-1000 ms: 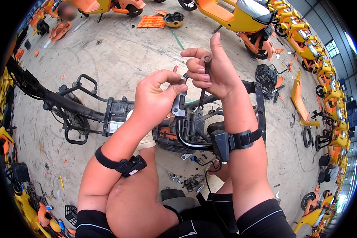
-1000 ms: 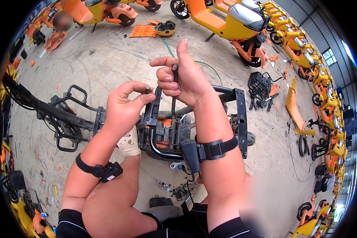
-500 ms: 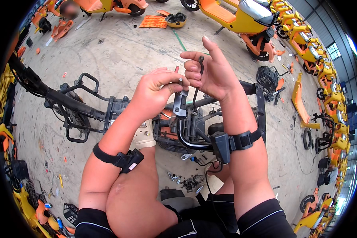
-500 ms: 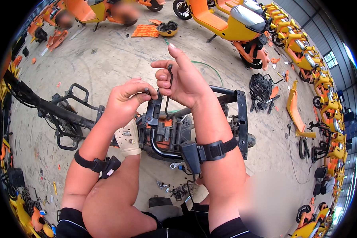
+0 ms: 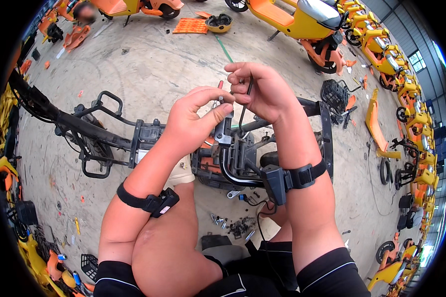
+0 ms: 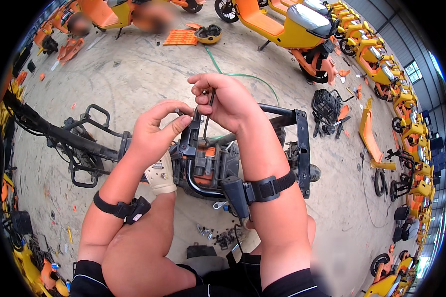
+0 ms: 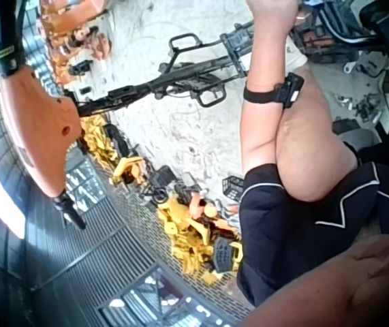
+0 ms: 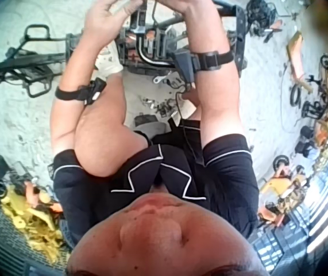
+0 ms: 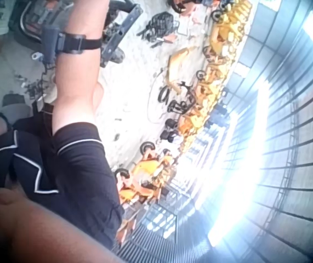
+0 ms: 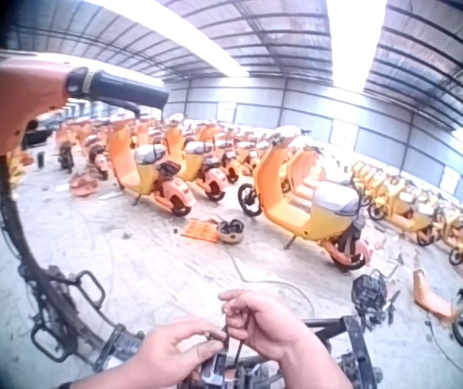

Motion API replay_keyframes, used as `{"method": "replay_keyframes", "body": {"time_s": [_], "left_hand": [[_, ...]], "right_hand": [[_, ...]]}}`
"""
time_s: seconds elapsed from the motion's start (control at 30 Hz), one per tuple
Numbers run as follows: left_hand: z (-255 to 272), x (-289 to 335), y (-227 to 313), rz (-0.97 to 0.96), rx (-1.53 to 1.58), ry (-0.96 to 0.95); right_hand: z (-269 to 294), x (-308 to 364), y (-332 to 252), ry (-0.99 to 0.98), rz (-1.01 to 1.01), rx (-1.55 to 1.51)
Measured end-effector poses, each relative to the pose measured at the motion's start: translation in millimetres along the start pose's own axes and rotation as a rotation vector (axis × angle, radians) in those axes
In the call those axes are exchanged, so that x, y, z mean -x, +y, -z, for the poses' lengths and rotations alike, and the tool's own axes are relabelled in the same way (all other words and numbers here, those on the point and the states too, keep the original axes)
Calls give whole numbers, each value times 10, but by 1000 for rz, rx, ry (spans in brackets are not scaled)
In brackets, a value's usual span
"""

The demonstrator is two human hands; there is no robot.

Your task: The person connects wires and secures small metal components to the frame of an electric scooter. They use a hex key to tighten fasteners and handle various small parts on the floor.

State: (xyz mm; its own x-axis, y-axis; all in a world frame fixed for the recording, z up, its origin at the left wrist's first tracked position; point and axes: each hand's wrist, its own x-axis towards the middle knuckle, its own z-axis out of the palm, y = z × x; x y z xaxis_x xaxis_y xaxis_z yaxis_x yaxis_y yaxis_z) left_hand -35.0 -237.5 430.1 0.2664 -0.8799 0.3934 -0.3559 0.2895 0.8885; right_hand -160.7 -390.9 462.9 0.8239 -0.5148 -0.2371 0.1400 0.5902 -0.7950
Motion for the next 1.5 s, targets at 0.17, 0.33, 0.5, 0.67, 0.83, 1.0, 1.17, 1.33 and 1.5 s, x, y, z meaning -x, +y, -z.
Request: {"method": "replay_keyframes", "body": {"time_s": [0.17, 0.33, 0.5, 0.67, 0.83, 1.0, 1.17, 1.33, 1.5], "left_hand": [[-6, -20, 9, 33, 58, 19], [-4, -33, -26, 28, -3, 44], [33, -81, -35, 5, 46, -96], [38, -71, -48, 96, 280, -128], [-46, -27, -98, 30, 258, -25], [-57, -13, -146, 124, 243, 49], [-48, -28, -154, 131, 308, 18], [-57, -58, -167, 94, 347, -28], [24, -107, -218, 112, 406, -123]], "right_hand": [[1, 19, -13, 19, 44, 53], [-58, 40, 4, 54, 68, 149], [-101, 146, -77, -42, 145, 328], [-125, 168, -85, -70, 166, 350], [-140, 185, -61, -39, 143, 469], [-149, 201, -48, -121, 180, 648], [-126, 260, -103, -134, 212, 759], [-104, 310, -157, -226, 217, 796], [-112, 298, -152, -191, 122, 671]]}}
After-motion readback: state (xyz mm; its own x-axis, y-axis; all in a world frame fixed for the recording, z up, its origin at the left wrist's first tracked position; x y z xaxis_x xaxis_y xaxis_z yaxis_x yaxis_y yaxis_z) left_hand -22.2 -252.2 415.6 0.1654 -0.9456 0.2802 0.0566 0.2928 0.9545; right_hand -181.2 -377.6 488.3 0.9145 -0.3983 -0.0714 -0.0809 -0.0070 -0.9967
